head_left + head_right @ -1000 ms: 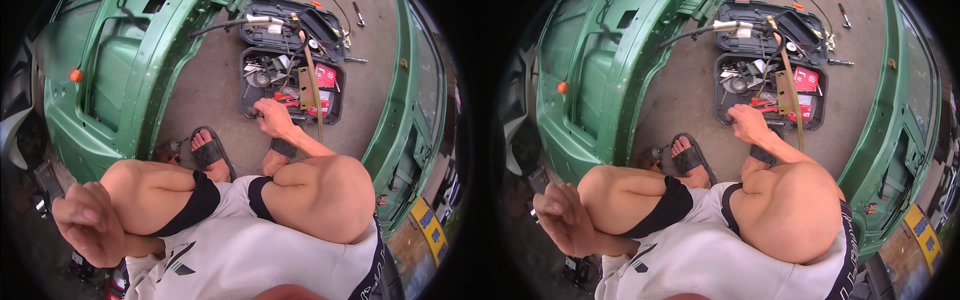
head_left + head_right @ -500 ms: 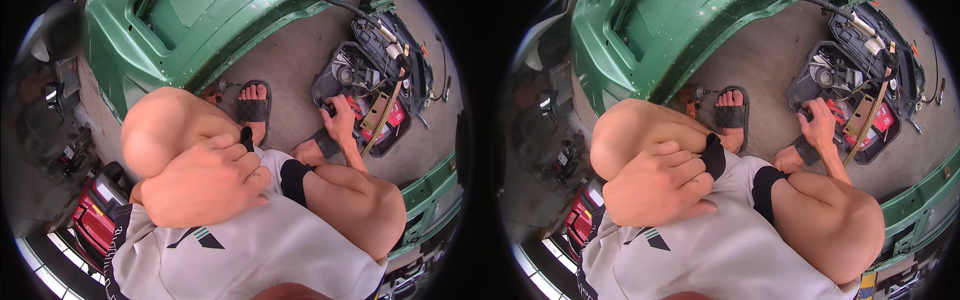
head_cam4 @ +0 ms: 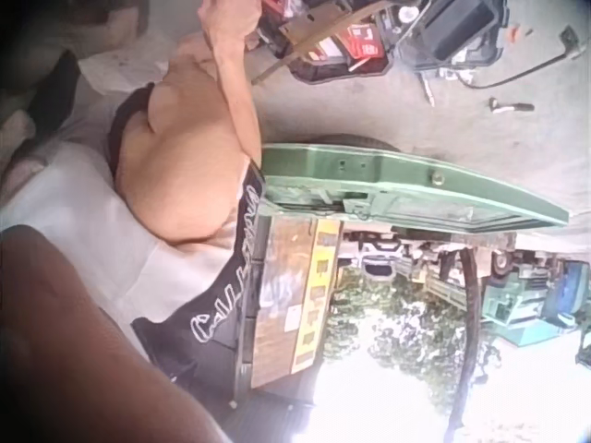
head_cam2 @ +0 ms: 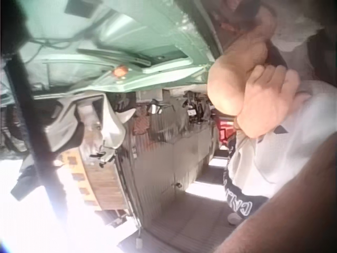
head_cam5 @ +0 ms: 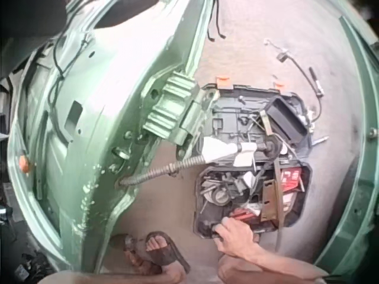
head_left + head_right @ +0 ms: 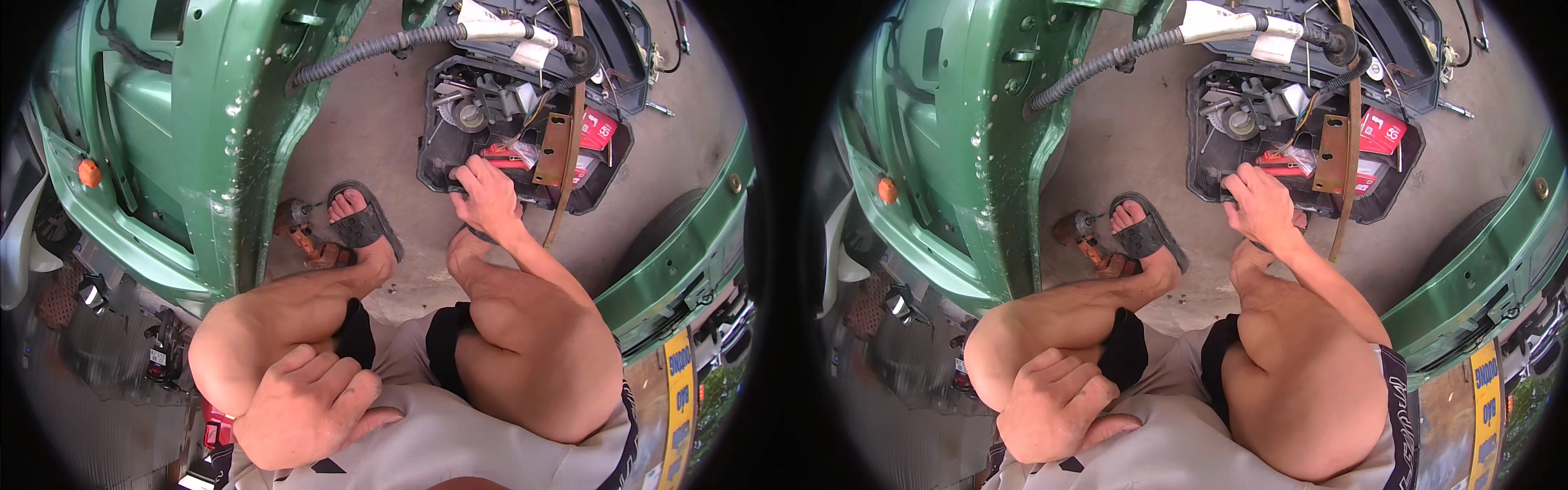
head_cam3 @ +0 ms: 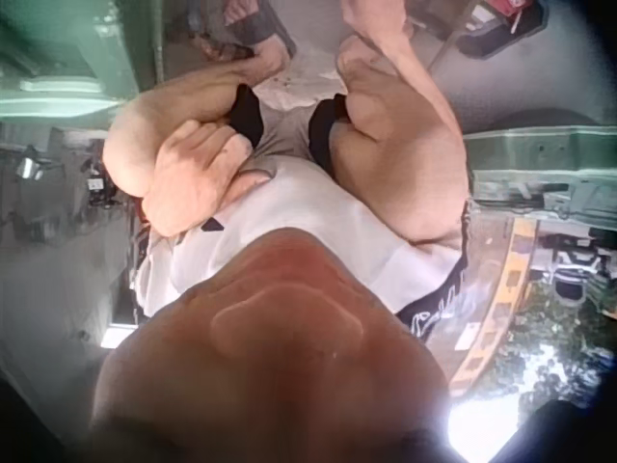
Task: The person threads a wiring harness through a hole in a green car door and secures a rubber grommet around the opening. They then pull the wiring through and use a screwdriver to secure components on the door panel.
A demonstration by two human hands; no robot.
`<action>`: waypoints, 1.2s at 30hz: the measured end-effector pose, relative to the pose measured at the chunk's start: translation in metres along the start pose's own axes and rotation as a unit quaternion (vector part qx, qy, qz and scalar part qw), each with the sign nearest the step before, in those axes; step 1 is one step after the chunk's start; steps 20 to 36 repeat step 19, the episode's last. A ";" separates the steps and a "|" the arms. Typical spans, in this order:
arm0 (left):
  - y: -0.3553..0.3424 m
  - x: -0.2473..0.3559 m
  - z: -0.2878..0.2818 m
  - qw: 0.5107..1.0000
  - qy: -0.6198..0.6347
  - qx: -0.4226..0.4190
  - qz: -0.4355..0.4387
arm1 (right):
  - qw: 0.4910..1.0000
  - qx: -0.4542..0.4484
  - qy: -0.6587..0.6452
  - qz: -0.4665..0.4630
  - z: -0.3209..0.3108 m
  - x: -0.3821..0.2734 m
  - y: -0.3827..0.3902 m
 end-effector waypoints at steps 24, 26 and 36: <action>0.089 0.070 0.134 0.958 0.198 -0.078 -0.193 | 0.976 -0.091 0.133 0.146 -0.020 -0.048 -0.007; 0.089 0.070 0.134 0.958 0.198 -0.078 -0.193 | 0.976 -0.091 0.133 0.146 -0.020 -0.048 -0.007; 0.089 0.070 0.134 0.958 0.198 -0.078 -0.193 | 0.976 -0.091 0.133 0.146 -0.020 -0.048 -0.007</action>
Point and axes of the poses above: each hand's wrist, its own y-axis away from the middle knuckle, its own z-axis out of the palm, x = y × z, the point moved 3 cm from there along -y, towards the middle knuckle
